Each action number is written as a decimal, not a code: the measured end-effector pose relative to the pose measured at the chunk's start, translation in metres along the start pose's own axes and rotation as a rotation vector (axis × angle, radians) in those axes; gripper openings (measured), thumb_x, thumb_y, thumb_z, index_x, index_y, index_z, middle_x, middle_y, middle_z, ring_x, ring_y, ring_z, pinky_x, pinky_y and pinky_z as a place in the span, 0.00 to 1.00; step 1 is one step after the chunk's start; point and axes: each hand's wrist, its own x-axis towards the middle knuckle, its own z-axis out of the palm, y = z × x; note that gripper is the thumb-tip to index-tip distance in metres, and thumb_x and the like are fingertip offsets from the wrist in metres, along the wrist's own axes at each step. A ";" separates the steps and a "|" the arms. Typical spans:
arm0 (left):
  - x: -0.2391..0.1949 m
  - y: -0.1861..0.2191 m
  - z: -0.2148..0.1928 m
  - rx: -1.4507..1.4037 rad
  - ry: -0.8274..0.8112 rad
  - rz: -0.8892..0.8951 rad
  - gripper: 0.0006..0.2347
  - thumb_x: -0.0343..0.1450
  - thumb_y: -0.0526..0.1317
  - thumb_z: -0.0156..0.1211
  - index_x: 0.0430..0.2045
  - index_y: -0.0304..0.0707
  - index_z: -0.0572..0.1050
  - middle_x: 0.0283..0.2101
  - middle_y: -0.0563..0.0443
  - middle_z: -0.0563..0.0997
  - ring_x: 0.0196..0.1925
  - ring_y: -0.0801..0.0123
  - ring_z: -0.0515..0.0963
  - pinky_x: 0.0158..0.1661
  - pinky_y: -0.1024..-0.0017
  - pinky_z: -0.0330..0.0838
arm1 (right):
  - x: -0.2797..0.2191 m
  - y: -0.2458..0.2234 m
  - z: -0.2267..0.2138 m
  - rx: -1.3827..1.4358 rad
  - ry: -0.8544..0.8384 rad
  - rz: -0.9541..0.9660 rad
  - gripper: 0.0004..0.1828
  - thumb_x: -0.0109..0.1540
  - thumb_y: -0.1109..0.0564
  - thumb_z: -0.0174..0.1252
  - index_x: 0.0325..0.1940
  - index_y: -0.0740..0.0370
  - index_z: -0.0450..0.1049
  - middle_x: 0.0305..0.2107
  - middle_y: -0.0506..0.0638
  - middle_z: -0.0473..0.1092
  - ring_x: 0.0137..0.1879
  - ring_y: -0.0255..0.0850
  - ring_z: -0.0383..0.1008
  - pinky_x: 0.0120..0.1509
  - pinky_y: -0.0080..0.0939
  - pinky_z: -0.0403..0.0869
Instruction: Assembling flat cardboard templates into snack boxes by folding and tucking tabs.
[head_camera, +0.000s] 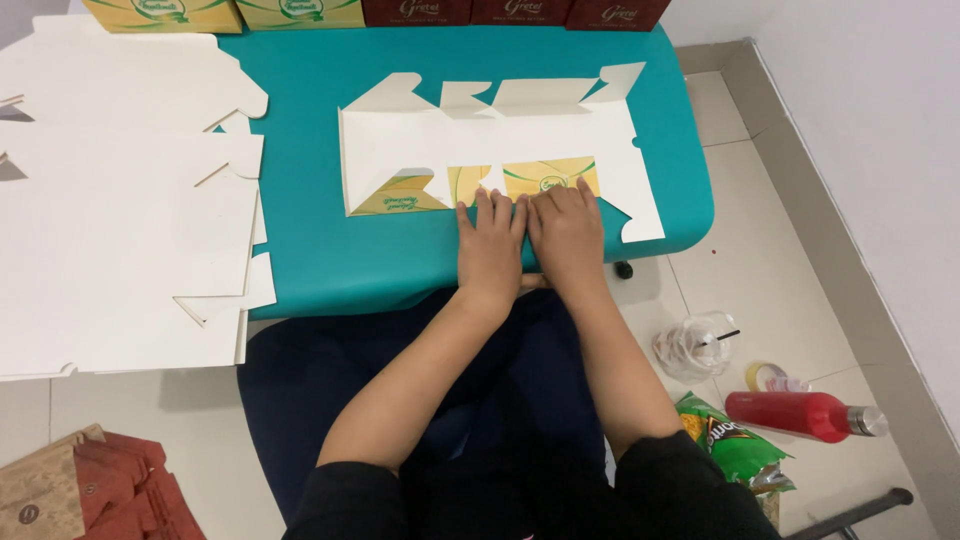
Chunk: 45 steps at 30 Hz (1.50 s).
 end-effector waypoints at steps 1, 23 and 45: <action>0.003 0.000 0.006 0.001 0.001 0.001 0.48 0.57 0.68 0.59 0.66 0.41 0.46 0.62 0.36 0.56 0.68 0.44 0.53 0.61 0.43 0.52 | -0.001 0.006 -0.003 -0.001 0.001 0.001 0.10 0.62 0.53 0.58 0.31 0.59 0.76 0.26 0.49 0.69 0.43 0.42 0.72 0.68 0.48 0.59; 0.016 0.013 0.028 -0.025 0.042 -0.053 0.56 0.50 0.83 0.36 0.62 0.32 0.54 0.62 0.35 0.58 0.67 0.46 0.53 0.64 0.44 0.46 | -0.019 0.038 -0.020 -0.036 -0.124 0.277 0.11 0.65 0.52 0.56 0.47 0.56 0.78 0.34 0.51 0.70 0.50 0.45 0.72 0.69 0.49 0.57; 0.050 0.081 0.020 -0.004 0.208 0.171 0.51 0.56 0.77 0.43 0.65 0.35 0.48 0.60 0.38 0.60 0.65 0.51 0.58 0.62 0.48 0.52 | -0.062 0.114 -0.056 0.388 -0.199 0.326 0.20 0.63 0.64 0.52 0.57 0.49 0.71 0.53 0.46 0.68 0.67 0.48 0.59 0.74 0.64 0.36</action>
